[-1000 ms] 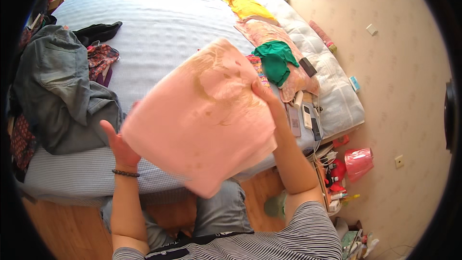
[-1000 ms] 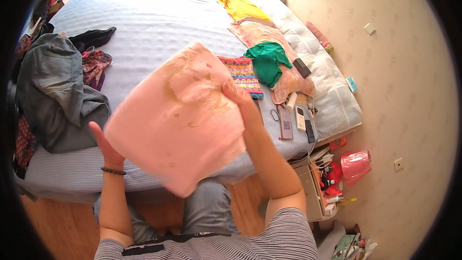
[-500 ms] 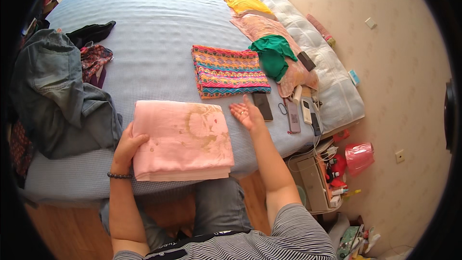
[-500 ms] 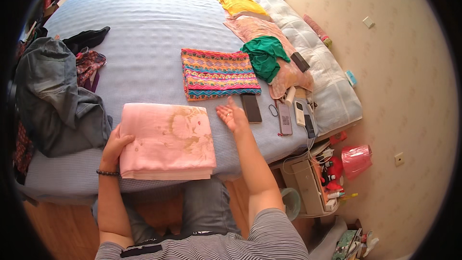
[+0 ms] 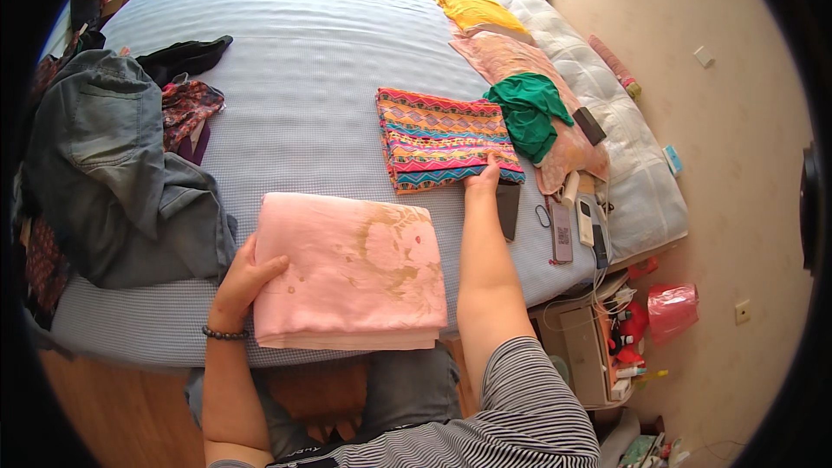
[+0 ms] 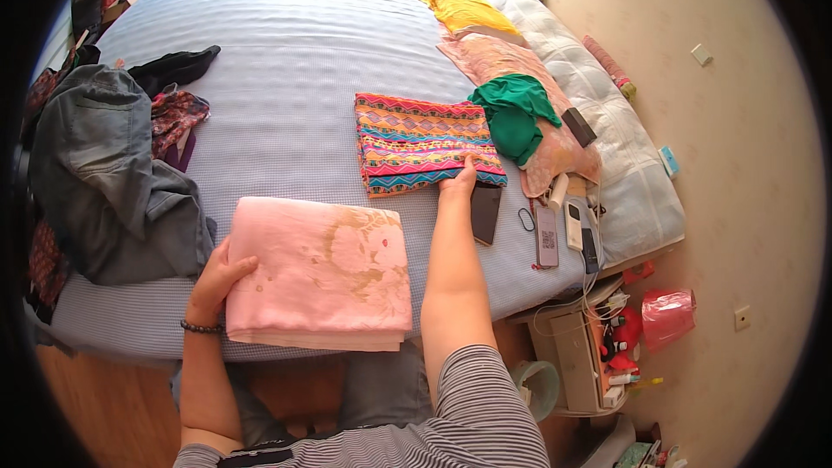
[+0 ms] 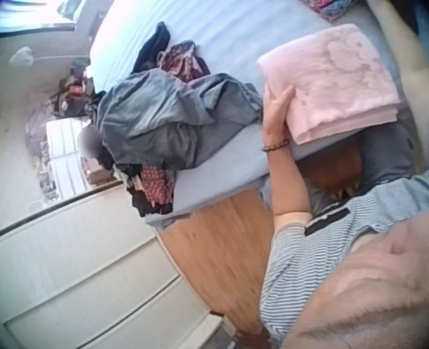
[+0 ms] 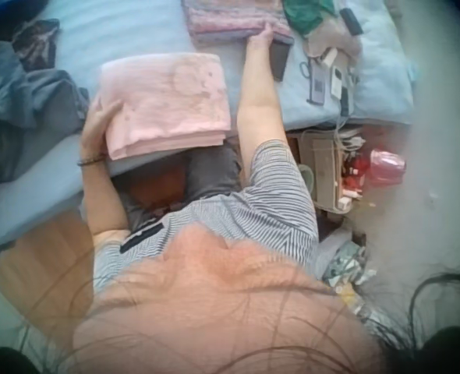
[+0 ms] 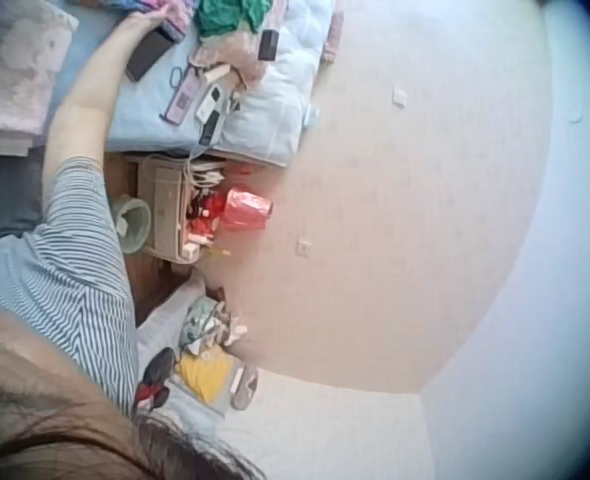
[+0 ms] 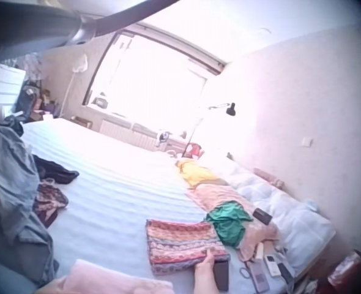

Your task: The person folds a pink patterned sheet and a green t-shirt on a bed. They smooth the fabric, fold the items into neat rectangles, and place them on a stack of other folded clothes.

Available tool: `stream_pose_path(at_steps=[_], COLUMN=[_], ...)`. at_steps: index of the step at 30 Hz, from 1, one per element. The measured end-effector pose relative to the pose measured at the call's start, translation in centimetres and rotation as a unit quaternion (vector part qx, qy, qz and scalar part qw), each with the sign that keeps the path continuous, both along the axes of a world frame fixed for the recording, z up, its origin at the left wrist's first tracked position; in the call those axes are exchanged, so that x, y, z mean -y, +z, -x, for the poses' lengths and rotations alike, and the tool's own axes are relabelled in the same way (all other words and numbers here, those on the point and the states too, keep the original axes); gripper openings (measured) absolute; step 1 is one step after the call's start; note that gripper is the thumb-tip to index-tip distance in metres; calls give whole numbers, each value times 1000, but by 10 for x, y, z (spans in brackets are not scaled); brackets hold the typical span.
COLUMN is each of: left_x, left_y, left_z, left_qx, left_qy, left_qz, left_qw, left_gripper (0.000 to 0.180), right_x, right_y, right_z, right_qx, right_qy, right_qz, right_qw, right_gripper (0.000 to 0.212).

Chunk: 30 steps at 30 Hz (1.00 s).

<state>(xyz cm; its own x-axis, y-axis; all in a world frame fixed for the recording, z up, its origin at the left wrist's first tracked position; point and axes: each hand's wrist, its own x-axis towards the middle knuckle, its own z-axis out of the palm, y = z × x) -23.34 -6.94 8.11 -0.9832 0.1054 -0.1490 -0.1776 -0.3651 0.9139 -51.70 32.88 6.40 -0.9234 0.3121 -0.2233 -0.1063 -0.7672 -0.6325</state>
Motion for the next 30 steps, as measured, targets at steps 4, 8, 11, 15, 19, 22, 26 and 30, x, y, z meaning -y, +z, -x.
stream_pose_path(at_steps=[4,8,11,15,19,22,26,30], left_x=[-14,-43,-73,-124,-122,-84,-40,-30], left_y=[18,42,38,45,92,99,132,183], left_z=[-1,-1,0,11,-16,-33,-31,9], left_qx=[-74,-140,-60,188,-13,-45,46,16], left_qy=[49,80,8,-74,-88,-41,-27,-45], left_qz=[59,-28,-285,-497,-518,-483,-325,-246], left_qw=[994,986,957,844,851,873,944,968], left_gripper=[60,51,64,84,86,67,37,22], right_x=[6,68,130,152,161,158,145,115], right_y=[18,99,174,205,215,212,213,213], right_z=[15,-32,-100,-169,-237,-268,-281,-251], right_qx=[-38,-83,-86,-170,-196,-165,-116,-184], right_qy=[-30,-51,-38,6,48,77,112,147], right_qz=[14,10,23,38,29,27,20,-3], right_qw=[999,995,995,985,979,983,987,972], right_gripper=[39,37,34,31,33,34,35,36])
